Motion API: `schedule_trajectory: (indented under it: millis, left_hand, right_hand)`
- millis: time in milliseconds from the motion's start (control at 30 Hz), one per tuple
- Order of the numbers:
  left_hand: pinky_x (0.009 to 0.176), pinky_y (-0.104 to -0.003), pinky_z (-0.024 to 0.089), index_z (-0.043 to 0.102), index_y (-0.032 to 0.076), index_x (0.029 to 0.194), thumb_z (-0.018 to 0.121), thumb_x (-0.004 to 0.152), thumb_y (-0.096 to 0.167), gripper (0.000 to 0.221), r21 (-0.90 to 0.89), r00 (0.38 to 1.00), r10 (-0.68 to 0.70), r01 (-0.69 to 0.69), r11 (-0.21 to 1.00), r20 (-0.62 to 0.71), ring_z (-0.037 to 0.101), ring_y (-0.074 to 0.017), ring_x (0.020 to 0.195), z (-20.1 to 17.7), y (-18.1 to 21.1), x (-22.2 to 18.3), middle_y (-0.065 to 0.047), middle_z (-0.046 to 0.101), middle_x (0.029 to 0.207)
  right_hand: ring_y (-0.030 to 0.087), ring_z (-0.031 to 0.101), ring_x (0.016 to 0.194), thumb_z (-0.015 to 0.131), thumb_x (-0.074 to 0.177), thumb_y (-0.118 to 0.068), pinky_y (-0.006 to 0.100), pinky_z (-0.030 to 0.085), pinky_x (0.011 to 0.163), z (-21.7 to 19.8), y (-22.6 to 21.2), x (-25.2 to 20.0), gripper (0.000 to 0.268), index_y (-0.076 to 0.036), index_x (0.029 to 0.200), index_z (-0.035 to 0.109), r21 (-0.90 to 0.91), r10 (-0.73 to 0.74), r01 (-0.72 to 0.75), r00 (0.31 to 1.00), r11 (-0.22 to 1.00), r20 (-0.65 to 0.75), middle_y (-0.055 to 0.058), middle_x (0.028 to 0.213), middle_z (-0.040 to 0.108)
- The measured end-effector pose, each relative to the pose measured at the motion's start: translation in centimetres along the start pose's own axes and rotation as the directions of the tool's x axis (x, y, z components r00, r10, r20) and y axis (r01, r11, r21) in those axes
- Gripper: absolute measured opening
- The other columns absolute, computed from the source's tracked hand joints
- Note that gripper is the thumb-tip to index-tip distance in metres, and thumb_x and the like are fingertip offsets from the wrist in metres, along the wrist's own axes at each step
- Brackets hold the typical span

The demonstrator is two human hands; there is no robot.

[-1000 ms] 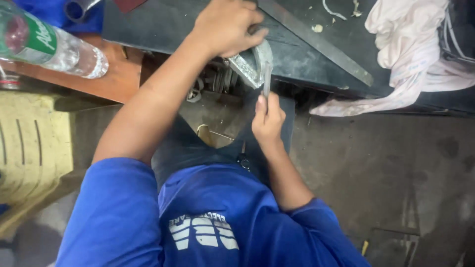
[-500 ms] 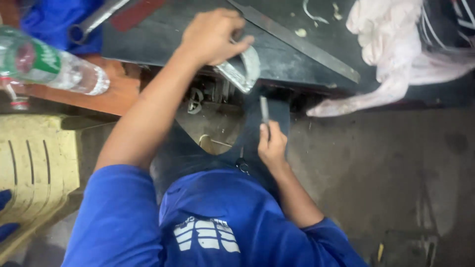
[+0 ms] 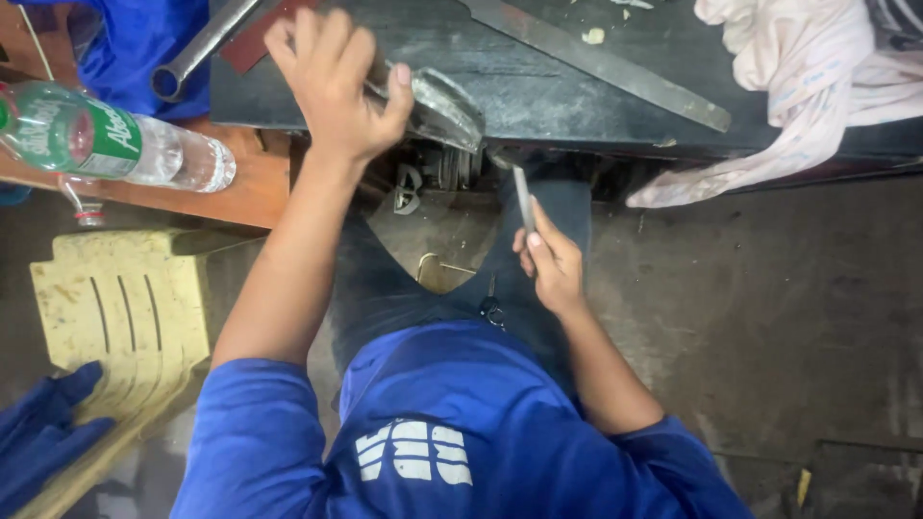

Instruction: Filing the edges of a metal component to smooth them and wiping it with a cloth.

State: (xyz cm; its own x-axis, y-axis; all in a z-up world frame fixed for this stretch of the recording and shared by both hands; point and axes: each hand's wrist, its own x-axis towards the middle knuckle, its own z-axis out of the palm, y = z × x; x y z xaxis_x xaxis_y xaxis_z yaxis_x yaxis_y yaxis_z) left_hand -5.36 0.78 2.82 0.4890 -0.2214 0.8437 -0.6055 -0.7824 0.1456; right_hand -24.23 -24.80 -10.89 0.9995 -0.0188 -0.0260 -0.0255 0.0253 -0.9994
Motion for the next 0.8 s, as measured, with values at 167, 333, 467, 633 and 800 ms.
schedule_trajectory:
  millis: [167, 333, 467, 633, 800]
  left_hand:
    - [0.066, -0.043, 0.035, 0.063, 0.005, 0.101, 0.040, 0.106, 0.046, 0.048, -0.197, 0.962, 0.117, -0.068, 0.978, 0.246, 0.052, -0.0314, 0.082, -0.8, 1.3, 3.3, -0.015, 0.056, 0.092]
    - [0.078, -0.045, 0.039, 0.064, 0.009, 0.108, 0.056, 0.104, 0.037, 0.030, -0.120, 0.918, 0.106, -0.064, 0.991, 0.383, 0.058, -0.0320, 0.094, 3.1, 0.6, 1.7, -0.009, 0.065, 0.105]
    - [0.074, -0.040, 0.034, 0.061, 0.007, 0.091, 0.048, 0.108, 0.037, 0.036, -0.103, 0.967, 0.125, -0.104, 0.989, 0.221, 0.050, -0.0273, 0.083, 3.2, 1.0, 1.5, -0.008, 0.057, 0.091]
    - [0.065, -0.037, 0.039, 0.065, 0.012, 0.091, 0.047, 0.106, 0.038, 0.035, -0.027, 0.991, 0.003, 0.001, 1.000, 0.133, 0.053, -0.0241, 0.075, 2.9, 2.1, 1.9, -0.003, 0.057, 0.082]
    - [0.057, -0.038, 0.035, 0.070, 0.015, 0.080, 0.054, 0.101, 0.033, 0.032, 0.086, 0.994, -0.046, 0.038, 0.996, 0.094, 0.050, -0.0237, 0.073, 3.9, 2.3, 1.2, -0.001, 0.053, 0.082]
  right_hand:
    - [0.015, 0.043, 0.058, 0.054, 0.106, -0.015, 0.023, 0.040, 0.049, 1.3, 0.8, 1.6, 0.042, -0.006, 0.146, 0.048, 0.199, -0.191, 0.180, 0.981, 0.963, 0.036, 0.016, 0.091, 0.056]
    - [0.014, 0.042, 0.055, 0.057, 0.104, -0.019, 0.023, 0.037, 0.045, 1.5, 1.3, 3.5, 0.052, -0.006, 0.151, 0.041, 0.354, -0.080, 0.059, 0.996, 0.934, 0.046, 0.015, 0.086, 0.054]
    - [0.014, 0.039, 0.053, 0.052, 0.107, -0.019, 0.023, 0.035, 0.041, 1.6, 0.2, 4.2, 0.051, -0.007, 0.153, 0.038, 0.467, -0.047, 0.008, 0.996, 0.884, 0.073, 0.018, 0.083, 0.051]
    - [0.015, 0.040, 0.053, 0.051, 0.107, -0.014, 0.025, 0.040, 0.040, 2.5, 0.0, 5.0, 0.049, -0.007, 0.153, 0.037, 0.471, -0.063, 0.004, 0.992, 0.882, 0.110, 0.017, 0.086, 0.051]
    - [0.013, 0.037, 0.050, 0.052, 0.108, -0.015, 0.024, 0.036, 0.038, 3.3, 0.6, 5.5, 0.047, -0.013, 0.153, 0.040, 0.498, -0.093, 0.012, 0.986, 0.867, 0.138, 0.015, 0.083, 0.048]
